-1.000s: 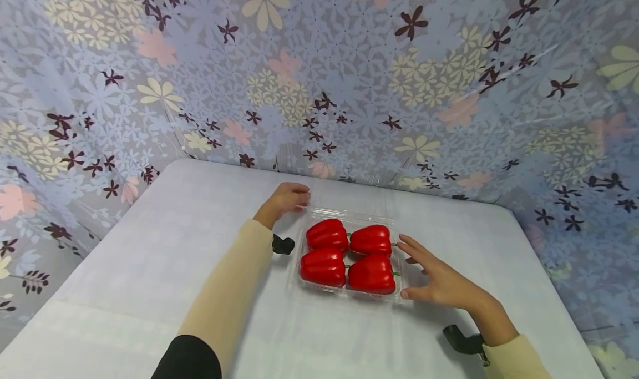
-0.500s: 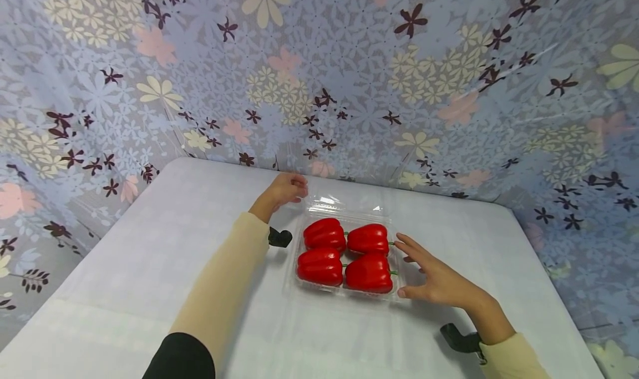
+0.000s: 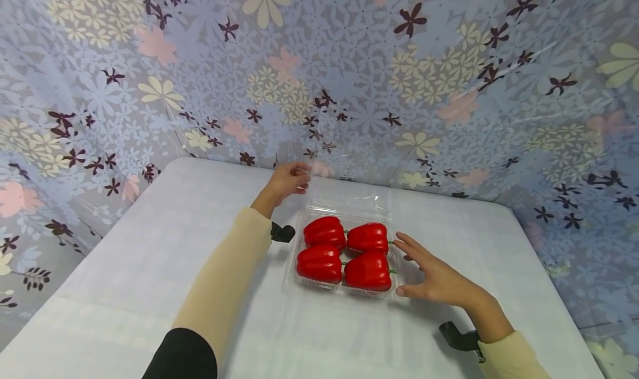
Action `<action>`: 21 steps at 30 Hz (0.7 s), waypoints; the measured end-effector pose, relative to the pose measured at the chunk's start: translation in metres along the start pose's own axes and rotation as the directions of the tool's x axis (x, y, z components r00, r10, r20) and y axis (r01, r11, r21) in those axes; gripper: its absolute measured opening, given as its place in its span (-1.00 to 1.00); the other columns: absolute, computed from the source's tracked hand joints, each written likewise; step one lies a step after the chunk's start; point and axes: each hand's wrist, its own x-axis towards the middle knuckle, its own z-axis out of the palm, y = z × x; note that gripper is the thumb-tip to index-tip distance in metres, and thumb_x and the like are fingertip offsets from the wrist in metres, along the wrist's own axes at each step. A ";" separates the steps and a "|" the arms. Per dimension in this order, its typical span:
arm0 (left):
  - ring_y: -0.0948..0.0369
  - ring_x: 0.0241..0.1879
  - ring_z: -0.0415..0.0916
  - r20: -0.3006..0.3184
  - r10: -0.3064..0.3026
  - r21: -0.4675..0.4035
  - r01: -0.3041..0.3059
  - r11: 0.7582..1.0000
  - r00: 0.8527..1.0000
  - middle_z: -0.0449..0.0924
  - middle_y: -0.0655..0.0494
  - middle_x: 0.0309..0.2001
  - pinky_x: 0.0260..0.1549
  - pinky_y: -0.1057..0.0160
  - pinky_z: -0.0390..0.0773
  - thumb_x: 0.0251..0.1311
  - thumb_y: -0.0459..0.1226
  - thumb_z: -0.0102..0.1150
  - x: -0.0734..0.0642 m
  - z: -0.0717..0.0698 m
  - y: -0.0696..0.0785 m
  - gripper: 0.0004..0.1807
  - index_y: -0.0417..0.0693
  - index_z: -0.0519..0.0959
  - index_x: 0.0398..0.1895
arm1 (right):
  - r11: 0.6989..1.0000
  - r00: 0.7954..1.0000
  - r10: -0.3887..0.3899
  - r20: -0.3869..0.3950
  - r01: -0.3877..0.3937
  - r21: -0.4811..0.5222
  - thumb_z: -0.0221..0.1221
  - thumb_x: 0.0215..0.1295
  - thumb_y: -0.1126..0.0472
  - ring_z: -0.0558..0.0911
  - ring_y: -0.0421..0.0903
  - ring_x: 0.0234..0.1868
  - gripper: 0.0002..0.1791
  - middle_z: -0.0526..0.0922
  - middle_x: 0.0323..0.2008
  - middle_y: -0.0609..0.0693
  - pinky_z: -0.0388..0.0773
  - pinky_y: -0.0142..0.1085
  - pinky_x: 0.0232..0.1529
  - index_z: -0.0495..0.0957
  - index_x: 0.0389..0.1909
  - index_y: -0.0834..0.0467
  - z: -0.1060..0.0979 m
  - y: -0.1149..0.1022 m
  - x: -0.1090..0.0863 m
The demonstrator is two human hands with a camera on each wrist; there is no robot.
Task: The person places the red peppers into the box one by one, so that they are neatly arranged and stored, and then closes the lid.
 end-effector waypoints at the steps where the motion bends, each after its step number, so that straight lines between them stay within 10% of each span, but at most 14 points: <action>1: -0.02 -0.10 0.57 -0.006 0.008 -0.005 -0.008 1.000 1.000 0.49 -0.01 -0.13 0.04 0.05 0.68 0.38 -0.40 0.08 0.000 0.000 0.000 -0.61 -0.15 0.45 0.26 | 1.000 1.000 0.004 0.003 -0.004 0.000 0.42 0.09 -0.04 0.48 0.31 0.26 0.06 0.00 0.55 0.25 0.49 0.35 0.12 0.10 0.52 0.21 0.000 0.000 0.000; 13: 0.12 -0.21 0.51 -0.029 0.056 -0.044 -0.057 0.997 0.998 0.46 -0.01 -0.08 -0.20 0.19 0.72 0.33 -0.49 0.07 0.001 0.005 0.001 -0.57 -0.17 0.43 0.26 | 0.992 0.985 0.112 -0.128 -0.119 -0.043 0.26 0.33 0.07 0.58 0.26 0.20 -0.24 0.48 0.30 0.28 0.59 0.16 0.12 0.23 0.44 0.27 -0.040 0.022 0.023; 21: 0.00 -0.13 0.54 -0.062 0.061 -0.043 -0.064 0.997 0.996 0.45 0.02 -0.11 -0.27 0.25 0.71 0.34 -0.47 0.07 0.000 0.003 -0.002 -0.60 -0.18 0.45 0.24 | 0.952 0.943 0.279 -0.178 -0.248 0.180 0.11 0.46 -0.01 0.58 0.27 0.20 -0.30 0.51 0.25 0.33 0.64 0.03 0.11 0.21 0.45 0.29 -0.064 0.047 0.073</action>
